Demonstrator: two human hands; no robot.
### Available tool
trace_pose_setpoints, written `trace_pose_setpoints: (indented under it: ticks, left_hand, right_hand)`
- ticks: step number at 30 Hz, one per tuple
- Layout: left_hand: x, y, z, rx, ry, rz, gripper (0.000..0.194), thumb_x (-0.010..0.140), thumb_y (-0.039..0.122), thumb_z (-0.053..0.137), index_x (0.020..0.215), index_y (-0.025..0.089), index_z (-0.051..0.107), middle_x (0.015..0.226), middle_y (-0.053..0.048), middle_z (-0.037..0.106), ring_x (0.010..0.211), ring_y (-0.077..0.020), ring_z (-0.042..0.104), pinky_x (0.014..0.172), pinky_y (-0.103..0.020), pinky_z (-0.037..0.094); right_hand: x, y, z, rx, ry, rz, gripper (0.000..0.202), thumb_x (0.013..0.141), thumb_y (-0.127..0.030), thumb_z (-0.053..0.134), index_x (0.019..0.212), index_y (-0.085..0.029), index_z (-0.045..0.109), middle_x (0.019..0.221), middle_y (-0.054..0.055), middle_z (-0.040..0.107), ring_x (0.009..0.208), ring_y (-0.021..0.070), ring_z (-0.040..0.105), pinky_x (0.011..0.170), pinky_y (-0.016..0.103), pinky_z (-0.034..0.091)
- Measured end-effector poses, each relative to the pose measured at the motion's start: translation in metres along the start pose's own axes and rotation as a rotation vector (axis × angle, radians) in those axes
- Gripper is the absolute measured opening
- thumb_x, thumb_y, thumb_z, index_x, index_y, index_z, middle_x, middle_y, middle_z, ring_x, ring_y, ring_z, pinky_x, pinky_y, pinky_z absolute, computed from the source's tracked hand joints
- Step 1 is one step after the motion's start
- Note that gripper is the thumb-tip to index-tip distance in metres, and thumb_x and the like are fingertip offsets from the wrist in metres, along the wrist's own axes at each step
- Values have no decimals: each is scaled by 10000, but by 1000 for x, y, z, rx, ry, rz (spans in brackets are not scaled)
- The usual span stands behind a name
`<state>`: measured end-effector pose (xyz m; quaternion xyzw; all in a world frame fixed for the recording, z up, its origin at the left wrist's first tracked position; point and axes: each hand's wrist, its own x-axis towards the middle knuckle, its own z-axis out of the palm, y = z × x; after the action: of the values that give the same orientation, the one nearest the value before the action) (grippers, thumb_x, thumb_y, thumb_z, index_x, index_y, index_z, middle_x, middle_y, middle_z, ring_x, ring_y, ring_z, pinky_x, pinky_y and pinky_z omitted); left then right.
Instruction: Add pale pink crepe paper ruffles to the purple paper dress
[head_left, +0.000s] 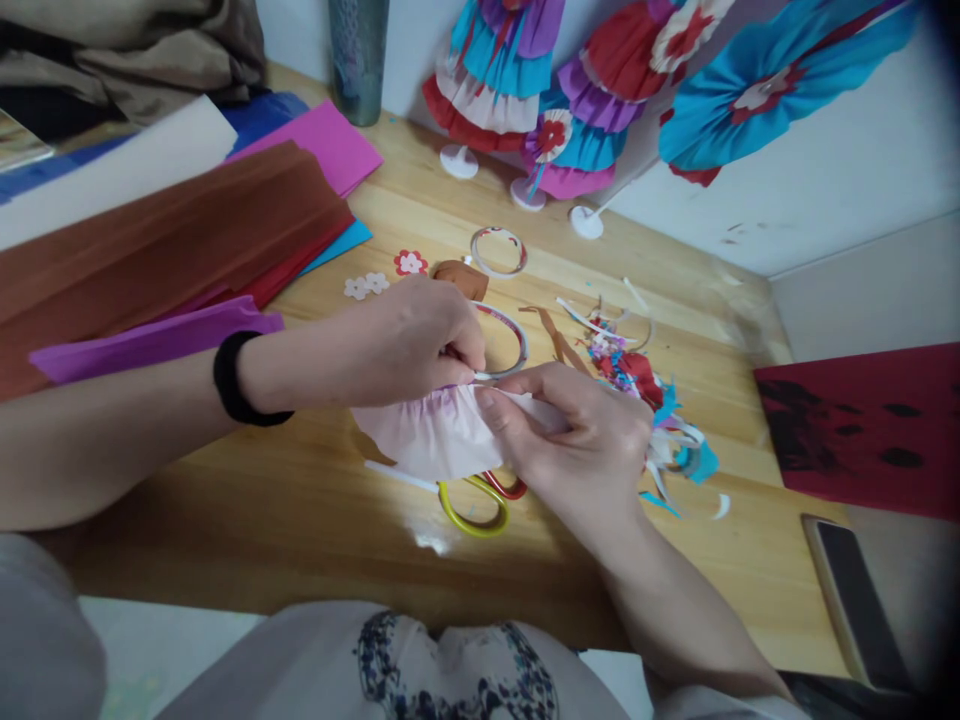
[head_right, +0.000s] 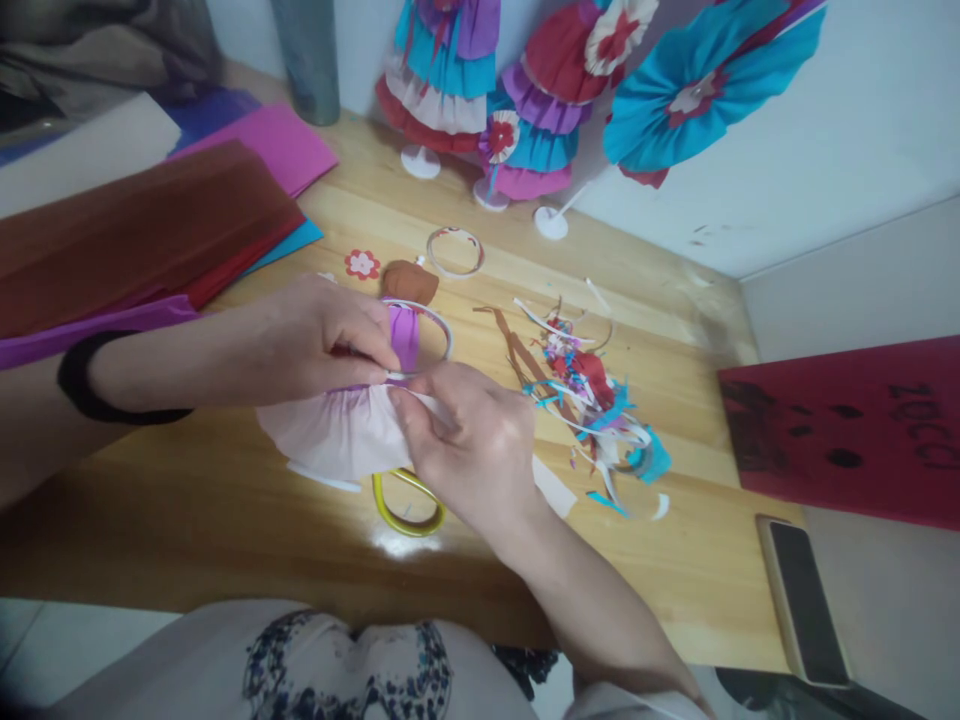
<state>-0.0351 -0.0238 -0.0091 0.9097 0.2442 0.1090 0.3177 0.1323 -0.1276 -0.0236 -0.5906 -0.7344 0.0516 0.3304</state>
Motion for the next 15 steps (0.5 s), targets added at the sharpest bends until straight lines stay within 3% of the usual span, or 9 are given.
trace_pose_setpoints:
  ticks: [6,15]
  left_hand:
    - [2,-10,5,-44,58,84,249,843,180,582,673,117,752,607,30,604,630,-70,457,590,-214,273]
    - [2,-8,4,-21,61,75,241,841,160,594,658,131,747,599,28,631,609,-69,477,578,-215,287]
  right_hand:
    - [0,2,7,12,108,-46,156,815,-167,696,689,-216,619,592,-15,654,494,117,594,443,246,405]
    - [-4,3,14,25,137,-15,172,832,-181,682,703,-222,575,575,-29,599,505,114,575,444,246,386]
